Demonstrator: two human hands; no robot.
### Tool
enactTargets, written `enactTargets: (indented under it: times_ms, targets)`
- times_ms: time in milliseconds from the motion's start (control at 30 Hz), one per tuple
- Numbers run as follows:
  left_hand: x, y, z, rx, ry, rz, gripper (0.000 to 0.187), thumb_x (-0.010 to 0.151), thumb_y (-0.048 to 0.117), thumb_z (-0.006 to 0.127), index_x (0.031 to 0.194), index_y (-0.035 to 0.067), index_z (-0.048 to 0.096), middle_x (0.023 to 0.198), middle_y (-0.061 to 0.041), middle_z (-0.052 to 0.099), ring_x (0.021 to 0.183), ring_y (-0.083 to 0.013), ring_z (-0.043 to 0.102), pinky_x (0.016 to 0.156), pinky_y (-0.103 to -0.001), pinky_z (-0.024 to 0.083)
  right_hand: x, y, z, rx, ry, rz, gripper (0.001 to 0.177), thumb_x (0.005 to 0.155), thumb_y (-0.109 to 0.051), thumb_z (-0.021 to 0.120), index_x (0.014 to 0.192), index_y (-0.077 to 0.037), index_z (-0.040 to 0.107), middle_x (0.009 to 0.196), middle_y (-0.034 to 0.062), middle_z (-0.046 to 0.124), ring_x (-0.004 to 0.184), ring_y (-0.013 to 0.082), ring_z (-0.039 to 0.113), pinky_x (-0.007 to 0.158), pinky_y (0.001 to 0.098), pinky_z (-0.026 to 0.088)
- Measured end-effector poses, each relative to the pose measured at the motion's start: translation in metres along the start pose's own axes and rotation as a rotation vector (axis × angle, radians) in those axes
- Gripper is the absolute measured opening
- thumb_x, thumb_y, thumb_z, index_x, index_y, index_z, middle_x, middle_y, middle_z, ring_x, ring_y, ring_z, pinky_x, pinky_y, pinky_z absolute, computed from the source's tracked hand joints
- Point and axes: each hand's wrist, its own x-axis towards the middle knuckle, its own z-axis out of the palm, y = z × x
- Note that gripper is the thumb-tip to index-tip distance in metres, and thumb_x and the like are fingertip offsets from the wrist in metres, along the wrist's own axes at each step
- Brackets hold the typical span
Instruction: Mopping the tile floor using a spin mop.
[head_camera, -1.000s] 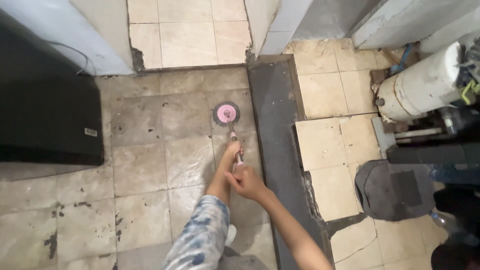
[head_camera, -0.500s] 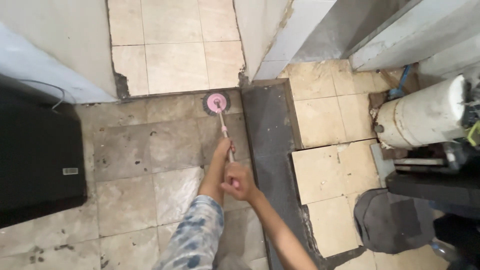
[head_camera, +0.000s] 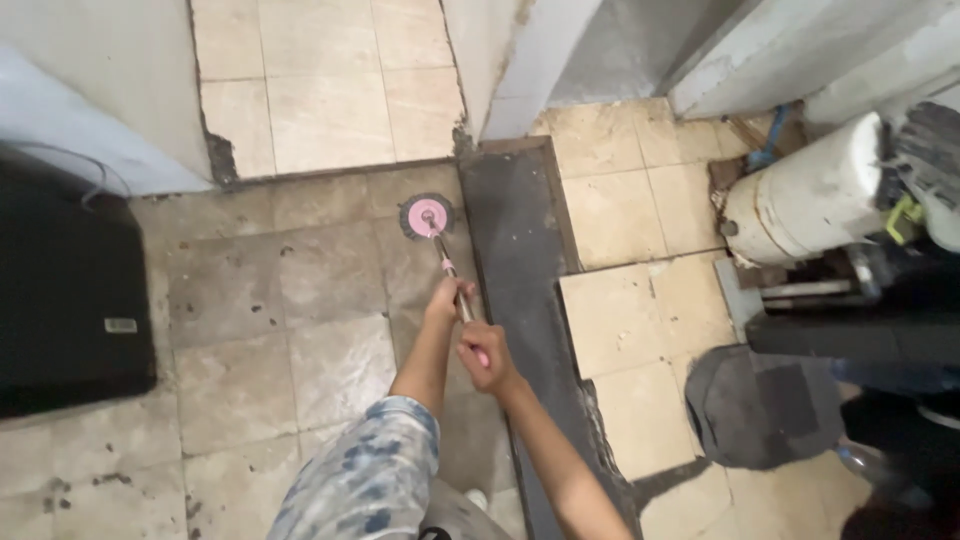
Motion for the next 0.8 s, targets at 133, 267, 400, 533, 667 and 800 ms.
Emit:
enactTargets:
  times_ms: [133, 267, 400, 533, 667, 800]
  targets:
    - [-0.030, -0.071, 0.001, 0.004, -0.148, -0.076, 0.019, 0.094, 0.007, 0.055, 0.076, 0.008, 0.051, 0.058, 0.000, 0.049, 0.043, -0.0100, 0.046, 0.037, -0.022, 0.038, -0.064, -0.026, -0.031, -0.004, -0.018, 0.051, 0.021, 0.087, -0.009, 0.062, 0.072, -0.001, 0.049, 0.066, 0.0129, 0.048, 0.061, 0.0299, 0.049, 0.059, 0.0403, 0.037]
    - [-0.067, -0.139, -0.002, 0.046, -0.026, -0.034, 0.016, 0.095, 0.003, 0.051, 0.080, 0.000, 0.053, 0.061, -0.002, 0.049, 0.044, -0.0093, 0.043, 0.040, -0.024, 0.038, -0.122, -0.058, -0.055, -0.007, -0.068, 0.064, 0.023, 0.085, -0.010, 0.063, 0.070, -0.001, 0.048, 0.064, 0.0122, 0.046, 0.059, 0.0283, 0.048, 0.057, 0.0395, 0.036]
    - [-0.089, -0.171, -0.013, 0.067, 0.014, 0.100, 0.013, 0.092, -0.005, 0.052, 0.080, -0.003, 0.053, 0.061, -0.006, 0.050, 0.046, -0.0127, 0.046, 0.041, -0.028, 0.037, -0.151, -0.078, -0.064, -0.026, -0.138, 0.109, 0.026, 0.083, -0.012, 0.064, 0.067, -0.002, 0.046, 0.061, 0.0118, 0.042, 0.055, 0.0267, 0.045, 0.055, 0.0390, 0.033]
    - [-0.100, -0.171, -0.015, 0.179, 0.123, 0.211, 0.013, 0.091, -0.004, 0.062, 0.079, -0.005, 0.056, 0.061, -0.008, 0.053, 0.046, -0.0176, 0.050, 0.040, -0.032, 0.039, -0.157, -0.078, -0.057, -0.018, -0.187, 0.056, 0.021, 0.079, -0.011, 0.062, 0.067, -0.003, 0.048, 0.060, 0.0104, 0.043, 0.056, 0.0261, 0.046, 0.058, 0.0386, 0.035]
    - [-0.083, -0.162, -0.015, 0.293, 0.261, 0.172, 0.008, 0.085, -0.002, 0.064, 0.079, -0.006, 0.061, 0.060, -0.010, 0.055, 0.046, -0.0180, 0.048, 0.041, -0.036, 0.034, -0.144, -0.073, -0.059, 0.029, -0.176, -0.031, 0.014, 0.075, -0.010, 0.060, 0.067, -0.005, 0.049, 0.062, 0.0093, 0.045, 0.060, 0.0261, 0.047, 0.065, 0.0387, 0.039]
    - [-0.065, -0.139, 0.008, 0.314, 0.255, 0.239, 0.007, 0.084, -0.004, 0.066, 0.085, -0.010, 0.063, 0.062, -0.014, 0.060, 0.049, -0.0221, 0.057, 0.045, -0.037, 0.046, -0.110, -0.058, -0.070, 0.041, -0.132, -0.056, 0.016, 0.075, -0.009, 0.060, 0.067, -0.005, 0.047, 0.064, 0.0098, 0.047, 0.061, 0.0267, 0.048, 0.066, 0.0390, 0.039]
